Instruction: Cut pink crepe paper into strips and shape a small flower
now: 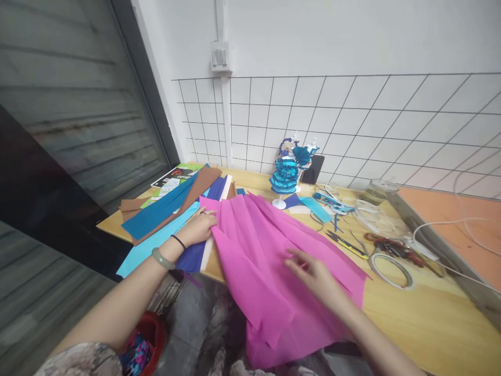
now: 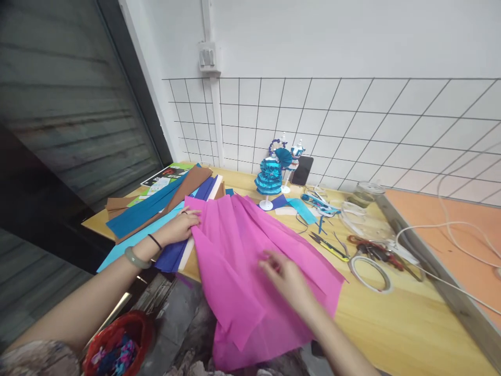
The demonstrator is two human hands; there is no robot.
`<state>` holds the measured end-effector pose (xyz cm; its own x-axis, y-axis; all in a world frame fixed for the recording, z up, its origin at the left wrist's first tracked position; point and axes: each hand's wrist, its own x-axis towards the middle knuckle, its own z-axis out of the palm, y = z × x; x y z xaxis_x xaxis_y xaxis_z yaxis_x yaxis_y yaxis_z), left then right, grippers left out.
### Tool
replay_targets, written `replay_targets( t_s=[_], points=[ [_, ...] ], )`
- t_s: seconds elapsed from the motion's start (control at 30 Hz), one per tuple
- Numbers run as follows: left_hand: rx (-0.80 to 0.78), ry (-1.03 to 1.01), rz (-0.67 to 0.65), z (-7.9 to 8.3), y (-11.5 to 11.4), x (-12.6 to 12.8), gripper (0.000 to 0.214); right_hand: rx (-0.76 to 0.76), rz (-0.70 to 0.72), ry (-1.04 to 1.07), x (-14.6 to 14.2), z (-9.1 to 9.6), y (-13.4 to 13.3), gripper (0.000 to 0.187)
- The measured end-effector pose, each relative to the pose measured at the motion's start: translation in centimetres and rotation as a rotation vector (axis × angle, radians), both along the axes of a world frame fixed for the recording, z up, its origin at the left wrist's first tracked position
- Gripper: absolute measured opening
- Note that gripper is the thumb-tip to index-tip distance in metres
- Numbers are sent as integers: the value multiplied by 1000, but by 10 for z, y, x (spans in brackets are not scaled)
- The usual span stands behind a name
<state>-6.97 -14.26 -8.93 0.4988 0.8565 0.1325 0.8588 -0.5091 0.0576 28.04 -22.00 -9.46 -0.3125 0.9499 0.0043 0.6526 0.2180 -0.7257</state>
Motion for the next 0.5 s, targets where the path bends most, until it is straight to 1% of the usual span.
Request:
replay_targets(
  t_s=[0.03,0.07,0.1,0.13,0.17,0.23,0.27,0.3,0.33,0.4,0.5],
  points=[
    [22,30,-4,7,2,-3,28,159,-128,-84,16,-3,12,47],
    [45,57,-12,14,3,-7,27,281,-230,-202,31,-7,24,51],
    [70,77,-17,20,4,-11,26,339,-314,-313,44,-12,34,56],
    [90,88,-17,26,3,-15,25,312,-329,-395,54,-17,42,59],
    [104,94,-17,32,2,-19,25,240,-289,-429,61,-22,48,57],
    [131,102,-16,42,-2,-26,25,115,-184,-436,65,-30,53,44],
    [148,108,-17,48,-5,-29,25,81,-137,-424,63,-31,53,37],
    [167,117,-20,53,-8,-32,25,82,-107,-409,59,-30,53,31],
    [188,129,-23,59,-11,-35,25,111,-93,-395,55,-27,53,29],
    [231,162,-21,69,-17,-41,25,223,-89,-362,46,-16,56,28],
    [279,213,8,81,-27,-50,24,359,-100,-372,35,4,70,27]
  ],
)
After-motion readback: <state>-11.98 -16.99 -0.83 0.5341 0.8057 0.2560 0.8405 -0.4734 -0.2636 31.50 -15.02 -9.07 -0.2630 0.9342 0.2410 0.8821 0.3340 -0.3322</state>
